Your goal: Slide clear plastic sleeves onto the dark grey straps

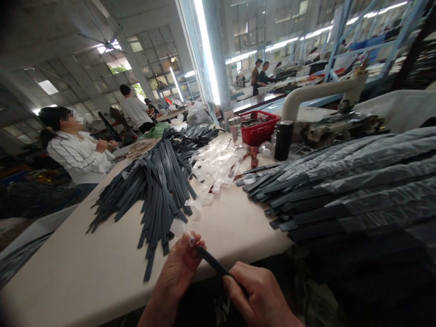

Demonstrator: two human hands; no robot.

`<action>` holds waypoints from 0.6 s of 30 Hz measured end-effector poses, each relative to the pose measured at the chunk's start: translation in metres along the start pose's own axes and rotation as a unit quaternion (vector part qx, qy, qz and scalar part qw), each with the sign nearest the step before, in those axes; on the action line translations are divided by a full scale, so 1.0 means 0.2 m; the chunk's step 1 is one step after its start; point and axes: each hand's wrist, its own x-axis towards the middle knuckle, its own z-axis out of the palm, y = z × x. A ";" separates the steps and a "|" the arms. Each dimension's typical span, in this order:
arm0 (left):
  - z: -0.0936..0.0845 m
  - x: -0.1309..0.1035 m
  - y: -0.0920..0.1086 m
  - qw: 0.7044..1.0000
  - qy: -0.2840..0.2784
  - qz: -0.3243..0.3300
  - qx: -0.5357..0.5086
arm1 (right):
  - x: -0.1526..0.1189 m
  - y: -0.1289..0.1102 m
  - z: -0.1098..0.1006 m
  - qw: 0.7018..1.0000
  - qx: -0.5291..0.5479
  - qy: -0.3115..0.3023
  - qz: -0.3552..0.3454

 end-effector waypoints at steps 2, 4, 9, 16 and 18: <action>0.02 0.00 -0.01 1.000 0.007 0.006 0.006 | 0.02 0.00 0.00 1.000 -0.016 0.010 0.000; 0.03 -0.01 -0.02 1.000 0.009 0.013 0.015 | 0.04 0.00 0.01 1.000 -0.024 0.007 0.005; 0.03 -0.05 -0.12 0.998 -0.012 0.028 0.048 | 0.09 0.00 0.05 0.999 -0.025 0.003 0.043; -0.07 -0.12 -0.06 0.997 0.020 0.061 0.035 | 0.07 -0.03 0.00 0.983 0.177 -0.052 0.012; -0.14 -0.13 0.02 0.991 0.071 0.113 0.002 | 0.03 -0.01 0.01 0.976 0.206 -0.062 0.023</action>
